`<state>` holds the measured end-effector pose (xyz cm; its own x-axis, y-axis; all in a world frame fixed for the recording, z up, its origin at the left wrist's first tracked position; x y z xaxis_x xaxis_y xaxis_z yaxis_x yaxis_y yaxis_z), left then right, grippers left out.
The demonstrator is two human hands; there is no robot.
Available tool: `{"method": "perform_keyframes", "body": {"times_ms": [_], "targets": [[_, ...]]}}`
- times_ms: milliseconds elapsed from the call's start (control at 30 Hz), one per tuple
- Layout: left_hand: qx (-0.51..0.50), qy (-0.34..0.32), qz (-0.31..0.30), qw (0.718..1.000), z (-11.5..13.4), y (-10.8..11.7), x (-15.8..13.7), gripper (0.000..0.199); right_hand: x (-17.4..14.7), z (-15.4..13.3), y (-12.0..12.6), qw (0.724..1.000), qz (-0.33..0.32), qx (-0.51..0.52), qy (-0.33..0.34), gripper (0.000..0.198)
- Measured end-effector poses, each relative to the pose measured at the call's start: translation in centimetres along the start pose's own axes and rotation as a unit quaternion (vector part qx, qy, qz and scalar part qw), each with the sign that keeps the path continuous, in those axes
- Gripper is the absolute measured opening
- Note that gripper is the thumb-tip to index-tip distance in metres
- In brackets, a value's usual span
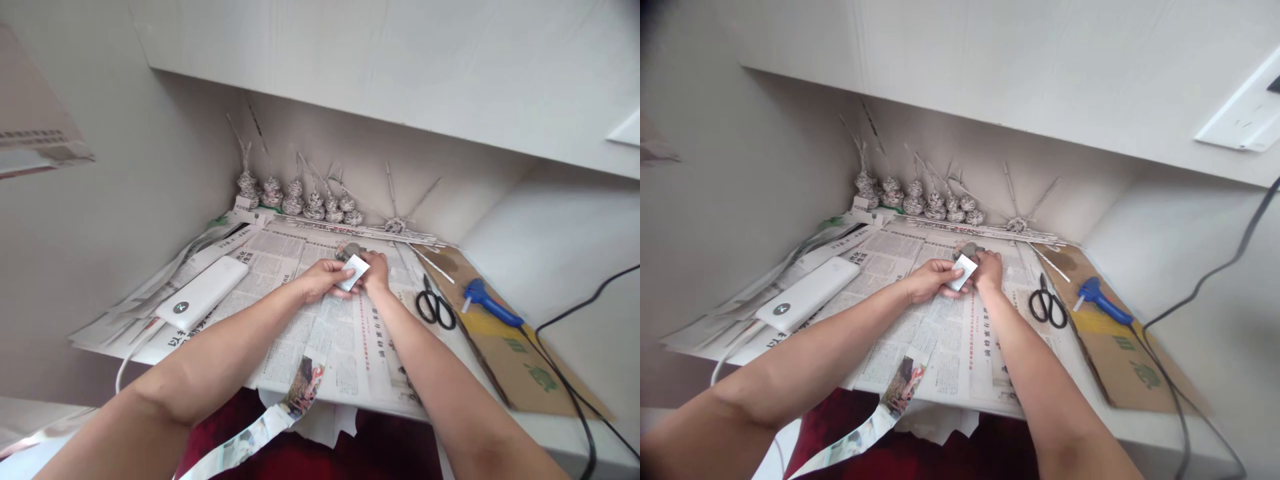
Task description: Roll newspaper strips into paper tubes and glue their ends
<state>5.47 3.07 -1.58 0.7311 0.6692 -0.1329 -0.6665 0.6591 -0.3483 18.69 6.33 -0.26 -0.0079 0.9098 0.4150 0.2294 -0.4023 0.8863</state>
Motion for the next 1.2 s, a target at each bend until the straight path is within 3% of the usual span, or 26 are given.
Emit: {"method": "perform_keyframes", "body": {"times_ms": [167, 400, 567, 700, 800, 900, 967, 1067, 1200], "targets": [[-0.002, -0.004, 0.033, 0.999, -0.1, 0.4, 0.1, 0.035, 0.0, -0.3, 0.5, 1.0, 0.009, -0.015, 0.006, 0.026], [0.007, -0.001, 0.037, 0.999, -0.2, 0.3, 0.1, 0.04, -0.2, 0.3, 0.2, 0.998, 0.004, 0.017, -0.054, 0.043], [0.031, 0.011, 0.023, 0.999, -0.1, -0.2, -0.1, 0.043, -0.3, 1.0, -0.4, 0.997, -0.005, 0.041, -0.061, 0.049], [0.04, 0.009, 0.023, 0.999, 0.1, -0.2, -0.2, 0.041, -0.8, 1.6, 0.7, 0.996, -0.006, 0.048, -0.076, 0.052], [0.045, 0.004, 0.022, 0.999, 0.0, -0.2, -0.2, 0.041, -1.4, 1.0, 3.1, 0.999, 0.041, 0.015, -0.03, 0.06], [0.056, -0.003, 0.007, 0.998, 0.0, -0.3, -0.1, 0.043, -1.7, -0.4, 4.3, 0.996, 0.07, 0.029, 0.045, 0.051], [0.064, -0.005, -0.008, 0.998, -0.1, -0.5, -0.1, 0.046, -1.6, -1.3, 3.3, 0.994, 0.019, 0.081, 0.076, 0.04], [0.066, -0.005, -0.015, 0.998, -0.1, -0.6, -0.1, 0.046, -1.5, -1.9, 1.3, 0.991, -0.05, 0.099, 0.069, 0.029], [0.05, -0.016, 0.009, 0.999, 0.0, -0.1, -0.1, 0.043, -1.8, -2.6, 0.7, 0.995, -0.041, 0.025, 0.089, 0.032]]}}
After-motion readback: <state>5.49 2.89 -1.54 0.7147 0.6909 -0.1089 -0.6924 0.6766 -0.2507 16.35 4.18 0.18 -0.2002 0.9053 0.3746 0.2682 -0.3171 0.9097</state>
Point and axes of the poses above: each hand's wrist, its own x-axis towards the middle knuckle, its own y-axis out of the back of the hand, z = x × y, the point moved 6 cm from there along x, towards the middle knuckle, and after that the axes turned 8 degrees about y, right-handed, at the moved point
